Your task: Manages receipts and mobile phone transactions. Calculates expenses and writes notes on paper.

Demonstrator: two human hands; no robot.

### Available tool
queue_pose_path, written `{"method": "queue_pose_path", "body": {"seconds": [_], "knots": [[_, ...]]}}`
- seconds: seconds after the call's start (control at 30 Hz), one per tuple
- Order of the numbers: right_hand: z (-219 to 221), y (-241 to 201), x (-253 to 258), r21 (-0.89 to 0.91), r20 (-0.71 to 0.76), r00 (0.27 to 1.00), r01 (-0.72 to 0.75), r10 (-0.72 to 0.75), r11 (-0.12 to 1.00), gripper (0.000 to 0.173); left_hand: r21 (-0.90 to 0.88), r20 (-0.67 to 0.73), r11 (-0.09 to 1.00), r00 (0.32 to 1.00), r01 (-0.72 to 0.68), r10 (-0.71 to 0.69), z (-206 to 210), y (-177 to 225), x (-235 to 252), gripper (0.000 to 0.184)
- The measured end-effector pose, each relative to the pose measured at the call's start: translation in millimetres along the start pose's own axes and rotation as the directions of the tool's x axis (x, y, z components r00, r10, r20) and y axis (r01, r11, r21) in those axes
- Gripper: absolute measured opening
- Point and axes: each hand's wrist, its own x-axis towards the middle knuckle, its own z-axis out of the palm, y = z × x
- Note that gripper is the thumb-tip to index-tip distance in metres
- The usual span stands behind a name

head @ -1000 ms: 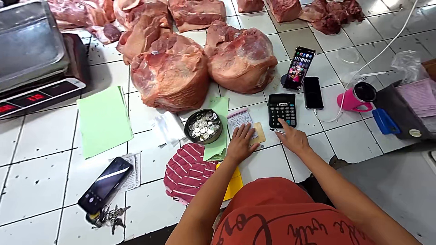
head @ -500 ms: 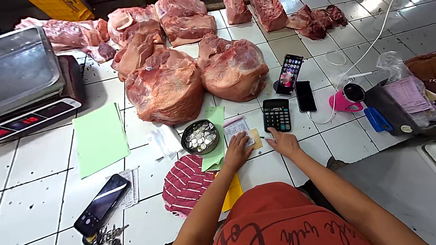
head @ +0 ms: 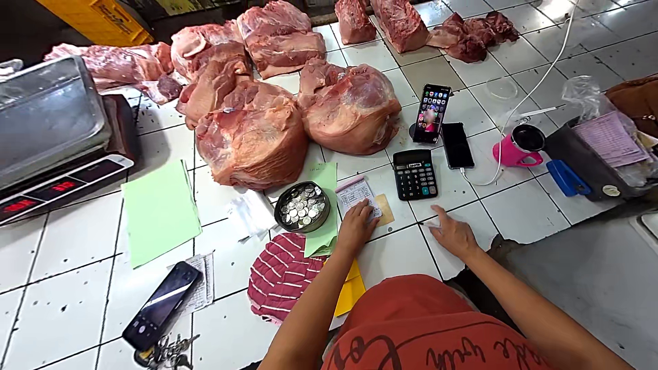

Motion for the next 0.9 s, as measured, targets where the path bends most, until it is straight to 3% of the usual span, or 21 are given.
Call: {"method": "queue_pose_path", "body": {"seconds": [0.1, 0.2, 0.3, 0.47, 0.9], "knots": [[25.6, 1.7, -19.6, 0.003, -0.15, 0.981, 0.127, -0.126, 0.992, 0.045, 0.031, 0.014, 0.999, 1.0, 0.011, -0.012, -1.3, 5.4, -2.3, 0.035], [28.5, 0.5, -24.4, 0.015, -0.201, 0.97, 0.139, -0.133, 0.99, 0.045, 0.106, -0.055, 0.994, 0.998, -0.034, 0.04, 4.3, 9.9, -10.4, 0.03], [21.6, 0.2, -23.2, 0.016, -0.099, 0.988, 0.124, -0.122, 0.992, 0.047, 0.183, -0.098, 0.98, 0.99, -0.077, 0.096, 12.3, 10.8, -14.1, 0.028], [5.1, -6.9, -19.2, 0.016, 0.112, 0.992, 0.047, -0.049, 0.999, 0.05, 0.256, -0.039, 0.965, 0.997, -0.051, 0.063, 16.1, 23.7, -14.5, 0.027], [-6.9, -13.0, -14.9, 0.002, 0.255, 0.967, -0.028, 0.026, 1.0, 0.055, 0.256, -0.097, 0.966, 0.995, 0.022, 0.004, 25.8, 30.6, -12.0, 0.023]]}}
